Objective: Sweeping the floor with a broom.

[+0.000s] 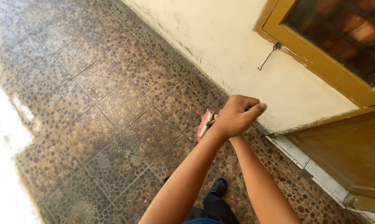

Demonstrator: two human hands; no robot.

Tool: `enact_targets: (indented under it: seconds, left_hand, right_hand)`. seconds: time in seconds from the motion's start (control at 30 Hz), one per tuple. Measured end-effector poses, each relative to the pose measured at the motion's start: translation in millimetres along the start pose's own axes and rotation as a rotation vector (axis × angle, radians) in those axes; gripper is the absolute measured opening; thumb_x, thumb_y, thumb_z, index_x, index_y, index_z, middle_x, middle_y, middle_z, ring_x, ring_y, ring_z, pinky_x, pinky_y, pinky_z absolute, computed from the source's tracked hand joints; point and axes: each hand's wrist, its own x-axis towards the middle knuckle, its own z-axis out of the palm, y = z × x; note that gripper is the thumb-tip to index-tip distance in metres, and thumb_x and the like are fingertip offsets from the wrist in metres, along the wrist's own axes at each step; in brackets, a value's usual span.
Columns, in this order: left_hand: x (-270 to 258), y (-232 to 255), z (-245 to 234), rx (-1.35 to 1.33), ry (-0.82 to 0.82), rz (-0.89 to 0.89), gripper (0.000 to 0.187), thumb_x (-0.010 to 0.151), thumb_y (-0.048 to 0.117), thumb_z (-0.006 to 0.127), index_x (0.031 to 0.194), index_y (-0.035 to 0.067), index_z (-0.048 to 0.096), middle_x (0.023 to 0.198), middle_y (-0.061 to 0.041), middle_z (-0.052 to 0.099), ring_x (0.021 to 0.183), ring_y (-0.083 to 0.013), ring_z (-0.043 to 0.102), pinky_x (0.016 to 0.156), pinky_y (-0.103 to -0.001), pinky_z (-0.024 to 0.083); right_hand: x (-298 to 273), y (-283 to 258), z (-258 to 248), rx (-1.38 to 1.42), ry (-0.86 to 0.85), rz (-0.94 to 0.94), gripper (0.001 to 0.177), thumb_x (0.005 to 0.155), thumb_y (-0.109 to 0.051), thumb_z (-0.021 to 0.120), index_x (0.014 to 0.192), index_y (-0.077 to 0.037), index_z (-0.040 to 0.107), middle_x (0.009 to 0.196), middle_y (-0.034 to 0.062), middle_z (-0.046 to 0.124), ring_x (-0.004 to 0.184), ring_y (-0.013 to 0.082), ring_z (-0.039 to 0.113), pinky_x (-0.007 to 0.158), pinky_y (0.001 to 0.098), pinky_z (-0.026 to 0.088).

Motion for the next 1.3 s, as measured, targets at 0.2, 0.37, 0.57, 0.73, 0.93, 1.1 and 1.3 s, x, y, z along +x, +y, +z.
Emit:
enact_targets:
  seconds: [0.2,0.37,0.57,0.73,0.93,1.1,1.3]
  left_hand:
    - [-65.1,3.4,-91.3,-0.072,0.079,0.018,0.044,0.098,0.024,0.061,0.061,0.004,0.048,0.055,0.002,0.045,0.052,-0.0081,0.038,0.048,-0.032,0.032]
    - [-111.6,53.4,-164.1,0.011,0.163,-0.028,0.048,0.099,0.023,0.063,0.057,0.004,0.051,0.053,0.003,0.047,0.049,-0.0078,0.038,0.047,-0.031,0.030]
    - [-137.6,104.8,-221.6,-0.090,0.199,-0.026,0.050,0.106,0.028,0.060,0.062,0.006,0.050,0.057,0.004,0.047,0.053,-0.0057,0.039,0.048,-0.028,0.030]
    - [-132.2,135.9,-221.3,0.252,0.137,-0.081,0.047,0.100,0.033,0.062,0.062,0.005,0.060,0.052,0.003,0.051,0.047,-0.0069,0.043,0.043,-0.032,0.033]
    - [-119.1,104.6,-196.6,0.402,-0.090,-0.139,0.054,0.100,0.035,0.060,0.057,0.003,0.057,0.044,-0.004,0.041,0.039,-0.0135,0.031,0.043,-0.038,0.026]
    - [-104.0,63.4,-184.2,0.296,-0.099,-0.057,0.053,0.103,0.033,0.062,0.059,0.003,0.054,0.050,-0.001,0.043,0.044,-0.0109,0.034,0.045,-0.034,0.030]
    - [-76.0,61.8,-160.0,-0.012,-0.037,-0.128,0.047,0.102,0.028,0.061,0.062,0.004,0.059,0.054,-0.002,0.056,0.048,-0.0102,0.052,0.045,-0.031,0.042]
  right_hand:
    - [-9.2,6.6,91.2,0.015,-0.225,-0.083,0.013,0.097,-0.019,0.067,0.102,-0.012,0.057,0.098,-0.0030,0.058,0.087,0.0091,0.055,0.075,0.0277,0.049]
    - [-24.5,-75.2,176.5,-0.201,-0.260,-0.333,0.018,0.093,-0.020,0.072,0.101,-0.009,0.060,0.096,0.0008,0.063,0.087,0.0125,0.061,0.072,0.0296,0.054]
    - [-28.4,-131.6,260.0,0.187,-0.322,-0.252,0.026,0.094,-0.023,0.073,0.105,-0.005,0.059,0.097,0.0054,0.063,0.091,0.0146,0.061,0.072,0.0302,0.055]
    - [-18.0,-62.4,290.5,0.771,-0.974,-0.099,0.039,0.089,-0.029,0.082,0.107,-0.001,0.063,0.092,0.0059,0.063,0.075,0.0131,0.061,0.061,0.0316,0.053]
    - [-37.4,-37.1,274.9,0.575,-0.456,0.110,0.019,0.101,-0.030,0.061,0.103,-0.012,0.056,0.091,-0.0033,0.057,0.083,0.0073,0.057,0.079,0.0303,0.055]
    - [-24.8,-32.5,234.7,0.686,-0.438,0.071,0.030,0.113,-0.031,0.059,0.094,-0.008,0.055,0.082,-0.0033,0.051,0.078,0.0091,0.051,0.069,0.0304,0.047]
    - [-28.3,-90.5,138.7,-0.102,-0.373,-0.157,0.017,0.090,-0.018,0.062,0.090,-0.006,0.049,0.083,0.0019,0.049,0.075,0.0155,0.050,0.062,0.0329,0.044]
